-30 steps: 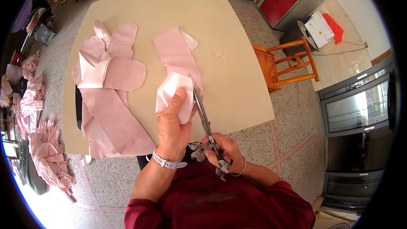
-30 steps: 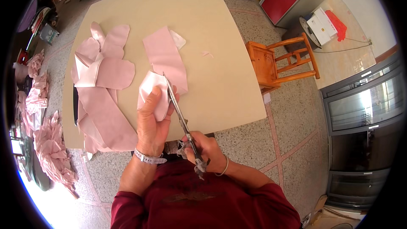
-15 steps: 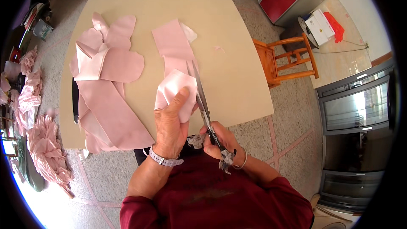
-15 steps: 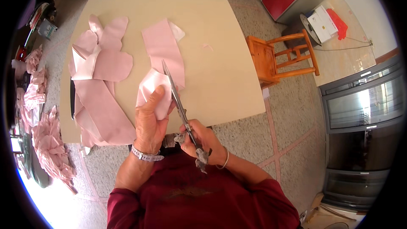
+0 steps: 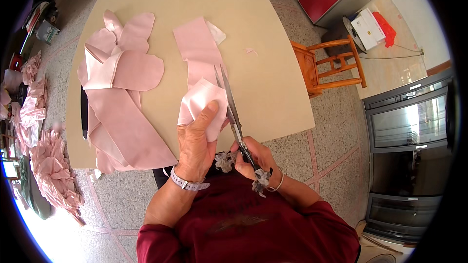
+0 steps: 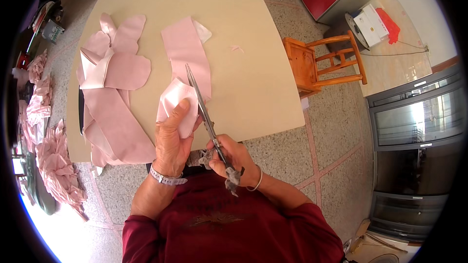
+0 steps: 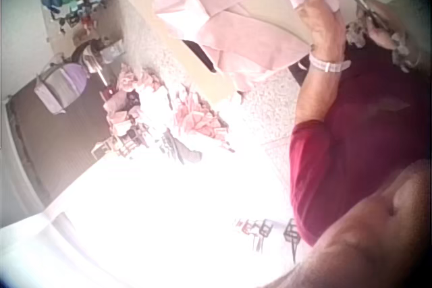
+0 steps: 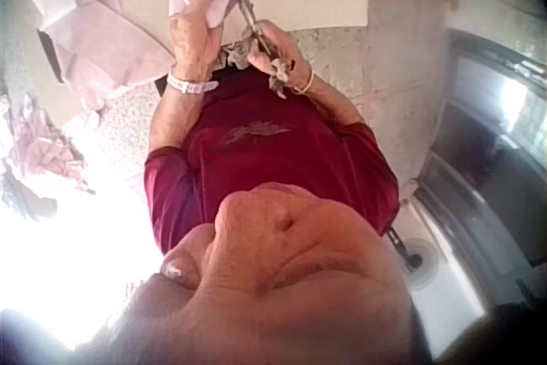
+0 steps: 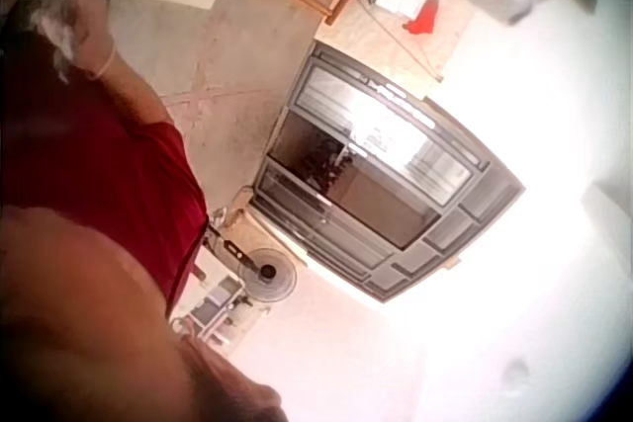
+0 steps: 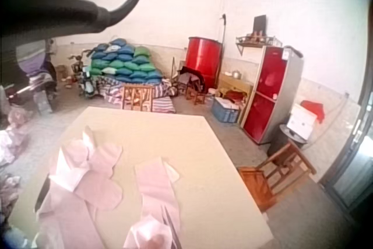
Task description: The person cuts pink fabric using shears on a table, handling individual pieces one by one and setting the cut sections aside.
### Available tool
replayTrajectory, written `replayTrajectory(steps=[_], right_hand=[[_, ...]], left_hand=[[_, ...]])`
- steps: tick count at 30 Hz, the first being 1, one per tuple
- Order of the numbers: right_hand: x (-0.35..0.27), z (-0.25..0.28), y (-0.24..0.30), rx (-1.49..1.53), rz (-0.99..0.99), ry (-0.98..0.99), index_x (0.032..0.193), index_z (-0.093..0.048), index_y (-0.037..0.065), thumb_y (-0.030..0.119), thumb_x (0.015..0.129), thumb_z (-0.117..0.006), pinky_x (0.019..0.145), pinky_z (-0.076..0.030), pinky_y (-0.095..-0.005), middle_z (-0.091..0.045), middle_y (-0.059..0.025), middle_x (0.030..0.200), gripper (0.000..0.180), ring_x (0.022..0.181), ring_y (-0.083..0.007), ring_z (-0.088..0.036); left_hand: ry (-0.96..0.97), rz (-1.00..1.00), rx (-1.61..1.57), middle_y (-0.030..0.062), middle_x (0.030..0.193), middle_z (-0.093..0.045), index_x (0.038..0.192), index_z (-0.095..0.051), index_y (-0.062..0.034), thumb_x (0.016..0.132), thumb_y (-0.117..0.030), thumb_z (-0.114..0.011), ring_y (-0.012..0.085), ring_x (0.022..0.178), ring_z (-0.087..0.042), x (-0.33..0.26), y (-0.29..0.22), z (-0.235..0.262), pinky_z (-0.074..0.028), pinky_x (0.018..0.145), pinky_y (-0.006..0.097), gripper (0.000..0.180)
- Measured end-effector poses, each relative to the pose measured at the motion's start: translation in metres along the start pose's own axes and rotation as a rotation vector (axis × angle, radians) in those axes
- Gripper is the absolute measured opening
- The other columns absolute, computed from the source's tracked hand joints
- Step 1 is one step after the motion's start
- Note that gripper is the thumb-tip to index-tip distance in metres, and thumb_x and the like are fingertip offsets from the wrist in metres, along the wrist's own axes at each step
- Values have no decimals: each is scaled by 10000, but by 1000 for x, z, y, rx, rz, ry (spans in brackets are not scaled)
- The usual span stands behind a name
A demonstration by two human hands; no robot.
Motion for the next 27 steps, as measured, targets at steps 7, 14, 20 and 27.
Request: replayTrajectory(steps=[7,14,20,27], right_hand=[[-2,2,-7,-44,1,0,1086,-494,18,65,801,-630,522,-373,-212,-521,17,682,319,566,-36,-465],[-4,3,-8,-126,25,19,1073,-499,32,49,806,-615,513,-374,-217,-527,28,641,292,542,-35,-466],[-6,3,-8,-148,-11,31,1076,-503,35,41,802,-611,501,-380,-227,-531,22,641,296,535,-37,-483],[-10,6,-12,-195,13,34,1093,-517,31,21,792,-621,509,-382,-230,-527,13,644,319,530,-44,-478]], left_hand=[[22,3,47,45,1164,-586,1288,-491,-83,851,-185,-720,180,1073,-582,3,0,5,-502,926,394,503],[40,-21,49,59,1162,-597,1269,-511,-74,840,-138,-706,205,1071,-596,3,-9,4,-497,941,403,476],[64,-18,52,78,1159,-616,1274,-512,-61,846,-113,-688,240,1057,-631,4,-12,6,-530,915,392,466],[101,-35,75,74,1151,-618,1279,-516,-60,854,-138,-697,220,1056,-623,5,-13,8,-532,919,387,468]])
Point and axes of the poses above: each hand's wrist, its own x-axis towards the middle knuckle, its own z-axis out of the back of the hand, y = z × x, the point moved 9 cm from there along x, towards the middle knuckle
